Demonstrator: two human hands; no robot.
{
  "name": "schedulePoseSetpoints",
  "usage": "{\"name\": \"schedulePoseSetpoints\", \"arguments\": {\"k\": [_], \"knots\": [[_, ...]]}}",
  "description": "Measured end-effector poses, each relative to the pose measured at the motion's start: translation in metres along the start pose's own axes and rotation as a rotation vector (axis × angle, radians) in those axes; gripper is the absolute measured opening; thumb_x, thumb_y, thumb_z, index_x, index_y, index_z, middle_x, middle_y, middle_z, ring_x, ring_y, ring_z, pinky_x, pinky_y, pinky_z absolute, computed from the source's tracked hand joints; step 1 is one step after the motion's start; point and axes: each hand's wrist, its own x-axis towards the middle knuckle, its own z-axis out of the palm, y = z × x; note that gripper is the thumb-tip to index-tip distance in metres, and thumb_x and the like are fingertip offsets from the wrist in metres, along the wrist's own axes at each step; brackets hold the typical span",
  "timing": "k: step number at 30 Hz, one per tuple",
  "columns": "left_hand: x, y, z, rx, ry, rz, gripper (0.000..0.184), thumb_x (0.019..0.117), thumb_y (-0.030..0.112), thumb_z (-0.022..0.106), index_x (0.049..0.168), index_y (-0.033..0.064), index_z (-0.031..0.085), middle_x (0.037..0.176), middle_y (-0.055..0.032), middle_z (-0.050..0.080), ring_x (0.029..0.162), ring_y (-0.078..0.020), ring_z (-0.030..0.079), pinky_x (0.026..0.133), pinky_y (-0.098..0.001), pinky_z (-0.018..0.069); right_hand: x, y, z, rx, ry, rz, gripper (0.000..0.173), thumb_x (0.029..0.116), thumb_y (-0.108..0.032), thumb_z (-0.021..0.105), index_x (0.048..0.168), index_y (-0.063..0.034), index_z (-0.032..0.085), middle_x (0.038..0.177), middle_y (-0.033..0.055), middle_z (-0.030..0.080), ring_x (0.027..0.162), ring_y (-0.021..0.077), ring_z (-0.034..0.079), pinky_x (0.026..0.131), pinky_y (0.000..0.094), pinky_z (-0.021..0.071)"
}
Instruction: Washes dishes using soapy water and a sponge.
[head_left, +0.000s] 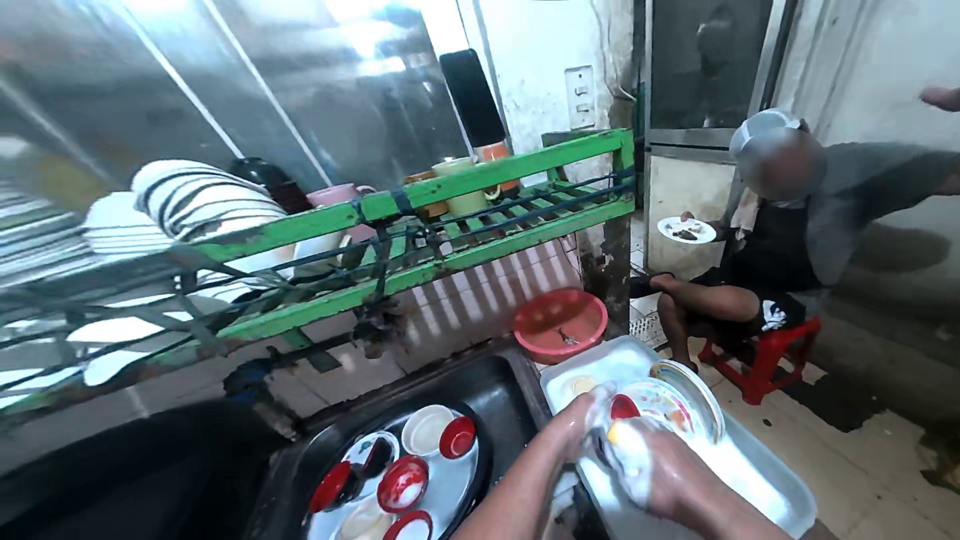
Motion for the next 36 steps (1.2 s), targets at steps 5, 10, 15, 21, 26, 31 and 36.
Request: {"name": "schedulePoseSetpoints", "arguments": {"k": [5,10,15,21,26,31,36], "knots": [[-0.01,-0.016,0.023,-0.806,0.06,0.084,0.048,0.1093,0.05,0.031,0.12,0.0114,0.057,0.096,-0.0086,0.067,0.085,-0.0216,0.068,0.073,-0.041,0.0585,0.003,0.012,-0.013,1.082,0.203,0.205,0.046,0.0845,-0.013,0.07,0.126,-0.0026,0.053,0.088,0.0067,0.065,0.07,0.0146,0.066,0.062,0.033,0.0588],[-0.009,-0.014,0.033,-1.109,0.415,0.268,0.039,0.1103,0.031,0.04,0.128,0.0018,0.057,0.113,-0.018,0.067,0.103,-0.0282,0.067,0.086,-0.0487,0.0575,0.021,0.049,-0.007,0.569,0.25,0.359,0.056,0.0909,-0.023,0.076,0.138,-0.0019,0.056,0.125,0.0152,0.067,0.115,0.0222,0.064,0.099,0.0424,0.0528],[-0.012,-0.019,0.038,-0.795,0.609,0.284,0.039,0.1122,0.025,0.038,0.129,-0.0035,0.058,0.122,-0.0195,0.063,0.111,-0.0238,0.063,0.095,-0.0402,0.0535,0.013,0.026,-0.017,0.499,0.425,0.222,0.053,0.0886,-0.018,0.077,0.134,0.0012,0.059,0.122,0.0147,0.069,0.113,0.0194,0.066,0.099,0.0386,0.0546],[-0.005,-0.026,0.056,-0.437,0.604,0.317,0.038,0.1119,0.02,0.034,0.123,-0.0071,0.06,0.122,-0.022,0.06,0.113,-0.0256,0.058,0.099,-0.0394,0.0482,0.029,0.017,-0.002,0.402,0.482,0.299,0.052,0.0938,-0.022,0.073,0.136,0.0045,0.058,0.126,0.0224,0.067,0.118,0.0302,0.065,0.104,0.0495,0.0502],[-0.014,-0.023,0.035,-0.479,0.591,0.316,0.036,0.1104,0.022,0.042,0.121,-0.0048,0.063,0.124,-0.0186,0.063,0.116,-0.0218,0.058,0.101,-0.0379,0.0471,0.015,0.021,0.0,0.322,0.325,0.244,0.056,0.0881,-0.021,0.078,0.136,0.0022,0.059,0.126,0.0208,0.067,0.12,0.0294,0.064,0.106,0.0484,0.0494],[-0.009,-0.023,0.034,-0.495,0.526,0.311,0.036,0.1109,0.022,0.04,0.122,-0.0047,0.061,0.126,-0.0189,0.06,0.118,-0.0217,0.057,0.102,-0.0373,0.0465,0.03,0.014,-0.016,0.318,0.29,0.328,0.054,0.0928,-0.018,0.073,0.14,0.0018,0.056,0.129,0.0215,0.065,0.12,0.0299,0.062,0.105,0.0496,0.0482],[-0.007,-0.027,0.018,-0.454,0.432,0.263,0.034,0.11,0.024,0.043,0.119,-0.0028,0.063,0.117,-0.0164,0.063,0.109,-0.0204,0.06,0.094,-0.0369,0.0506,0.019,0.012,0.009,-0.028,0.347,0.001,0.042,0.0887,-0.028,0.075,0.117,0.0034,0.071,0.114,0.023,0.072,0.111,0.0363,0.069,0.102,0.0538,0.0514]]}}
